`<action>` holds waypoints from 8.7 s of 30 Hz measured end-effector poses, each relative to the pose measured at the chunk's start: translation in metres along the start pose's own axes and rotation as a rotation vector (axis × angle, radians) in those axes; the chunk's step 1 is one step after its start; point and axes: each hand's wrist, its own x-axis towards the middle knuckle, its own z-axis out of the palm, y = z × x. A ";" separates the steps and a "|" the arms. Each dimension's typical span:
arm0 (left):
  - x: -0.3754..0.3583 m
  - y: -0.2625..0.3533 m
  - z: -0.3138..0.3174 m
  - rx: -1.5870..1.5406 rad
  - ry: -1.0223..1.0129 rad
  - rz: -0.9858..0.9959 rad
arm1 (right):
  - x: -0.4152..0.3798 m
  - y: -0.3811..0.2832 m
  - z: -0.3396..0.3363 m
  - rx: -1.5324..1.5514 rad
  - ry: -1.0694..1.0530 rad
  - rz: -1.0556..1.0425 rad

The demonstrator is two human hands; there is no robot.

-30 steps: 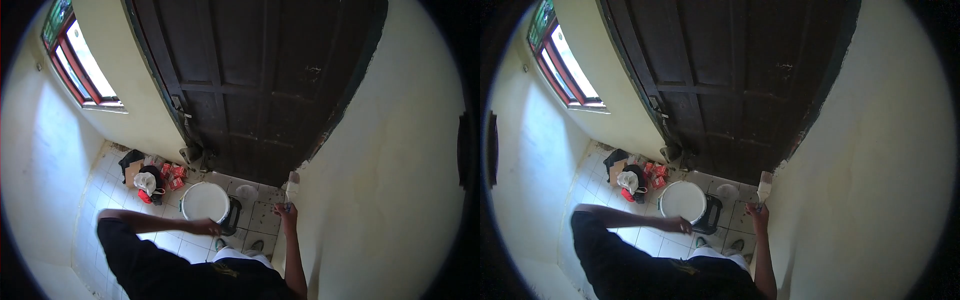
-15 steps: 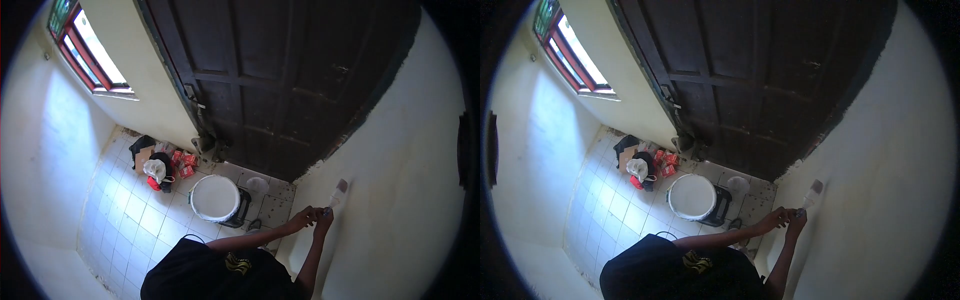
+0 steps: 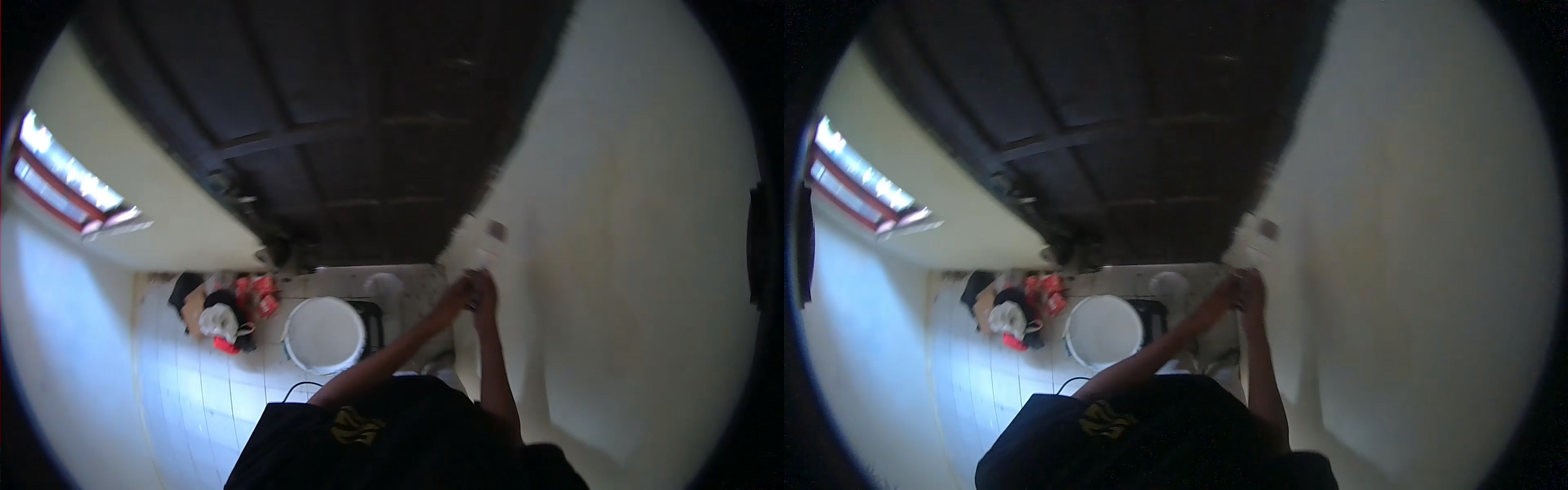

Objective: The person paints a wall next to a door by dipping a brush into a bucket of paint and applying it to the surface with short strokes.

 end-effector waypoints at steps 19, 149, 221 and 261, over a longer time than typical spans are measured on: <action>0.122 0.017 -0.049 1.355 0.420 -0.188 | -0.065 0.012 -0.112 -0.543 0.088 0.121; 0.166 -0.078 -0.095 0.488 0.369 -0.277 | -0.077 -0.043 -0.124 -0.800 -0.067 0.291; 0.090 -0.018 -0.038 1.240 0.568 0.038 | -0.058 -0.038 -0.090 -0.801 -0.164 0.175; 0.073 0.031 -0.001 -0.241 0.109 0.033 | -0.014 -0.049 -0.036 -0.331 0.122 -0.159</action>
